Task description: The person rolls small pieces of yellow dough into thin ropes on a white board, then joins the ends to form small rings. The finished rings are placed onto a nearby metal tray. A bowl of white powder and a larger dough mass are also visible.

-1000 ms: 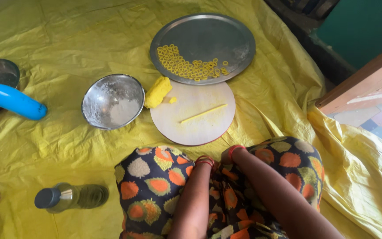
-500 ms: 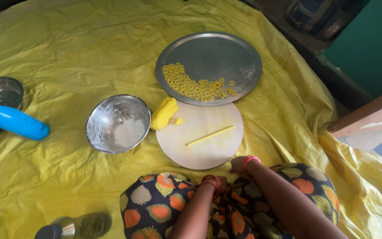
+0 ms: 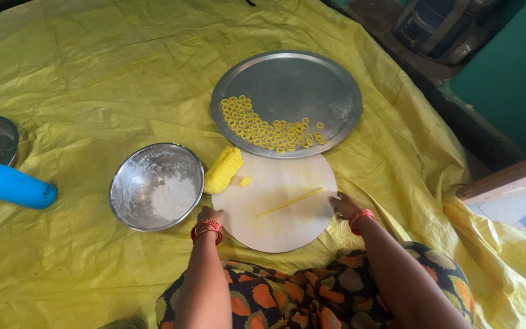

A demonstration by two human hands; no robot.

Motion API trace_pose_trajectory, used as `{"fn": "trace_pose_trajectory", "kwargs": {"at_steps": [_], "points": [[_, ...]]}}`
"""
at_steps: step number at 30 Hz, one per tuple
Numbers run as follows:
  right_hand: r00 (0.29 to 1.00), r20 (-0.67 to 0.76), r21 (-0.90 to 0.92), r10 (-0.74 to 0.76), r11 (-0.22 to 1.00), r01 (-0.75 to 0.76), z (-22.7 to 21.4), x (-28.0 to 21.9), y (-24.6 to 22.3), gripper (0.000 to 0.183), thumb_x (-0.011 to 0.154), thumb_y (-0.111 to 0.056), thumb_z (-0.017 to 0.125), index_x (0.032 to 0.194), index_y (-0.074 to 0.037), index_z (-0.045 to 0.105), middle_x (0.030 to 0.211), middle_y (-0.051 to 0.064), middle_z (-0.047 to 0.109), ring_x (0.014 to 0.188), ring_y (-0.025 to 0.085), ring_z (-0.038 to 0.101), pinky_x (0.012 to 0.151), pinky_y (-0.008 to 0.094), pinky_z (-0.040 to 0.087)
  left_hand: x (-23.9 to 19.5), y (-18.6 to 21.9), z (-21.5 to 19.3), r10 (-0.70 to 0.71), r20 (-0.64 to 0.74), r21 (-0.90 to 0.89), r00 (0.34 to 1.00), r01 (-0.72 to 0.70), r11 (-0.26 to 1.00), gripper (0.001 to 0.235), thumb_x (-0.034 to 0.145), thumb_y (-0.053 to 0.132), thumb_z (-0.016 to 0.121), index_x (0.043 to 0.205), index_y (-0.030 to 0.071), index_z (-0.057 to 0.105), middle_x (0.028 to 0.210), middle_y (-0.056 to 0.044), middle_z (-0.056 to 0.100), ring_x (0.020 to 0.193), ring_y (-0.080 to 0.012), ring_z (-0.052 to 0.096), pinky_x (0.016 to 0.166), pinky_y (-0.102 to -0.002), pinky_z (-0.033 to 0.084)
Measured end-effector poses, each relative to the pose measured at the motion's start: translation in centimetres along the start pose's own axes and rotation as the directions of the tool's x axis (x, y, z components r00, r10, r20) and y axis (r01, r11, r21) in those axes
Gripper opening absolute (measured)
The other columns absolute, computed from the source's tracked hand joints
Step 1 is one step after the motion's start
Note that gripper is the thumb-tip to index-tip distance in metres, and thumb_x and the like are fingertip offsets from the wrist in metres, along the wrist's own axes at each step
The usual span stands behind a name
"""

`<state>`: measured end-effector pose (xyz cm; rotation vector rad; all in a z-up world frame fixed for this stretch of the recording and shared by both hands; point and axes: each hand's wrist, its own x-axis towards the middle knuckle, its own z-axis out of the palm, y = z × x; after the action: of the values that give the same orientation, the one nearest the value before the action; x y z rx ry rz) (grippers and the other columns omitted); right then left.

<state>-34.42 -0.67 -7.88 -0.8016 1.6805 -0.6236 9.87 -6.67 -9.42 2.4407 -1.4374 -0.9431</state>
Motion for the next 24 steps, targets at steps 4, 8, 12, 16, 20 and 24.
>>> {"fn": "trace_pose_trajectory", "kwargs": {"at_steps": [4, 8, 12, 16, 20, 24], "points": [[0.993, 0.095, 0.08, -0.076, 0.994, 0.069, 0.1, 0.2, -0.2, 0.041, 0.098, -0.03, 0.057, 0.128, -0.002, 0.061, 0.076, 0.006, 0.058, 0.057, 0.017, 0.048, 0.048, 0.034, 0.04, 1.7, 0.5, 1.4, 0.016, 0.115, -0.173, 0.993, 0.005, 0.985, 0.064, 0.083, 0.039, 0.074, 0.118, -0.014, 0.065, 0.116, -0.036, 0.069, 0.108, -0.0447, 0.07, 0.093, -0.046, 0.057], [1.0, 0.008, -0.033, -0.016, 0.999, 0.016, -0.3, 0.7, -0.2, 0.033, 0.098, -0.033, 0.053, 0.12, -0.011, 0.062, 0.079, 0.004, 0.064, 0.059, 0.014, 0.057, 0.052, 0.031, 0.048, 1.8, 1.2, 2.0, 0.002, 0.116, -0.275, 0.993, 0.03, 0.961, 0.071, 0.082, 0.041, 0.076, 0.122, -0.015, 0.062, 0.12, -0.037, 0.067, 0.113, -0.0447, 0.068, 0.096, -0.045, 0.055], [0.997, 0.07, 0.024, -0.018, 1.0, 0.016, -0.4, 1.3, -0.1, 0.033, 0.102, -0.032, 0.046, 0.105, -0.005, 0.064, 0.072, 0.006, 0.064, 0.051, 0.016, 0.051, 0.047, 0.033, 0.042, 0.5, 1.3, 1.6, -0.061, 0.083, -0.413, 0.995, 0.09, 0.906, 0.075, 0.08, 0.039, 0.08, 0.125, -0.015, 0.054, 0.121, -0.035, 0.064, 0.112, -0.0438, 0.068, 0.093, -0.045, 0.055], [0.999, 0.005, -0.052, 0.032, 0.998, -0.031, -0.9, 1.5, 0.2, 0.038, 0.107, -0.033, 0.042, 0.094, -0.004, 0.063, 0.07, 0.006, 0.064, 0.05, 0.013, 0.055, 0.048, 0.03, 0.047, -0.9, 1.2, 0.1, -0.071, 0.126, -0.463, 0.989, 0.122, 0.878, 0.066, 0.076, 0.036, 0.083, 0.112, -0.016, 0.065, 0.108, -0.033, 0.071, 0.1, -0.0406, 0.073, 0.088, -0.045, 0.056], [0.998, 0.06, -0.036, -0.028, 0.999, 0.03, -0.9, 1.6, 0.6, 0.037, 0.106, -0.031, 0.046, 0.086, -0.002, 0.058, 0.061, 0.012, 0.052, 0.041, 0.02, 0.045, 0.041, 0.036, 0.036, -1.8, 1.6, -1.1, -0.085, 0.148, -0.452, 0.985, 0.144, 0.88, 0.06, 0.074, 0.035, 0.083, 0.104, -0.016, 0.071, 0.1, -0.029, 0.075, 0.091, -0.0373, 0.075, 0.083, -0.045, 0.056], [0.994, 0.078, -0.02, 0.075, 0.997, -0.073, -1.6, 1.2, 0.9, 0.034, 0.104, -0.03, 0.056, 0.087, -0.001, 0.056, 0.066, 0.011, 0.054, 0.046, 0.021, 0.048, 0.043, 0.037, 0.04, -1.8, 1.5, -1.2, -0.069, 0.183, -0.426, 0.981, 0.143, 0.893, 0.059, 0.071, 0.034, 0.082, 0.102, -0.015, 0.072, 0.099, -0.028, 0.076, 0.089, -0.0355, 0.075, 0.081, -0.044, 0.056]]}}
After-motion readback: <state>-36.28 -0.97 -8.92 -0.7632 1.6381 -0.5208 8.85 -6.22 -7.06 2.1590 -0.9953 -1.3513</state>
